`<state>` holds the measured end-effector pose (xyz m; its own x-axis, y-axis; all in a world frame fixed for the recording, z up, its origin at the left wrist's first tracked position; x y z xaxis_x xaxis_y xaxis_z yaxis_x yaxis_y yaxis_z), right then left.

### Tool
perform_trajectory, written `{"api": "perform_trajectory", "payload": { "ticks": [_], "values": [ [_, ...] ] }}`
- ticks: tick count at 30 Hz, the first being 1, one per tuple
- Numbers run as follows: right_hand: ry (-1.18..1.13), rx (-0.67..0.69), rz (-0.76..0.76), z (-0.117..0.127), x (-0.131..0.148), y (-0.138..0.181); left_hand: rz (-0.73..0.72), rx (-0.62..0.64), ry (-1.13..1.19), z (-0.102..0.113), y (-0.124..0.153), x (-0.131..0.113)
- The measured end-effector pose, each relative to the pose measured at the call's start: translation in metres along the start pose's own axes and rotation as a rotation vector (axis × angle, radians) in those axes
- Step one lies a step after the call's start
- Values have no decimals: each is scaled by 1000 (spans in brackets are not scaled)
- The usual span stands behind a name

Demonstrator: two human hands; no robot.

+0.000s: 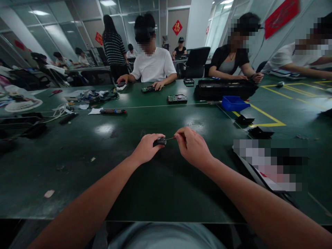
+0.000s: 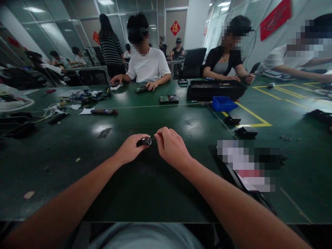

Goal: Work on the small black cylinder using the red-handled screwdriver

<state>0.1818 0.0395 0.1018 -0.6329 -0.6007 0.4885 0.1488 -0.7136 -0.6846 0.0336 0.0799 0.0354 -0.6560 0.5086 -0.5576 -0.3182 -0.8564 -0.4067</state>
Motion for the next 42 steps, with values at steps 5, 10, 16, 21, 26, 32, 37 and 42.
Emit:
{"api": "perform_trajectory", "payload": {
  "ticks": [5,10,16,21,26,32,37,42],
  "values": [
    [-99,-13,-119,0,-15,3,-17,26,11,-3,1,-1],
    [-72,40,-5,-6,-4,3,-18,52,-16,-5,0,-5],
    [17,-9,3,-3,-6,0,35,11,-1,2,-2,3],
    [22,-60,-37,2,-12,0,103,27,77,1,-1,6],
    [26,-124,-55,10,-13,0,195,-25,188,6,-1,15],
    [24,-113,-68,10,-14,0,317,-142,485,14,-5,29],
    [8,-110,-85,10,-15,0,533,-173,869,15,-6,36],
    [12,-119,-71,11,-14,0,563,-68,755,9,-11,33]
  ]
}}
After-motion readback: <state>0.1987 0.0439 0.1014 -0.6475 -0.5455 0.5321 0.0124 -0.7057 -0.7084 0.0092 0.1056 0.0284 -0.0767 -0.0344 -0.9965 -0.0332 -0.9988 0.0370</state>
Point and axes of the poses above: each hand's wrist, its own y-axis away from the middle knuckle, its own z-axis out of the back of the hand, x = y × z, the point moved 10 cm from there along -y, towards the middle knuckle, and after that the axes turned 9 degrees about -x, right-handed, at the moved point
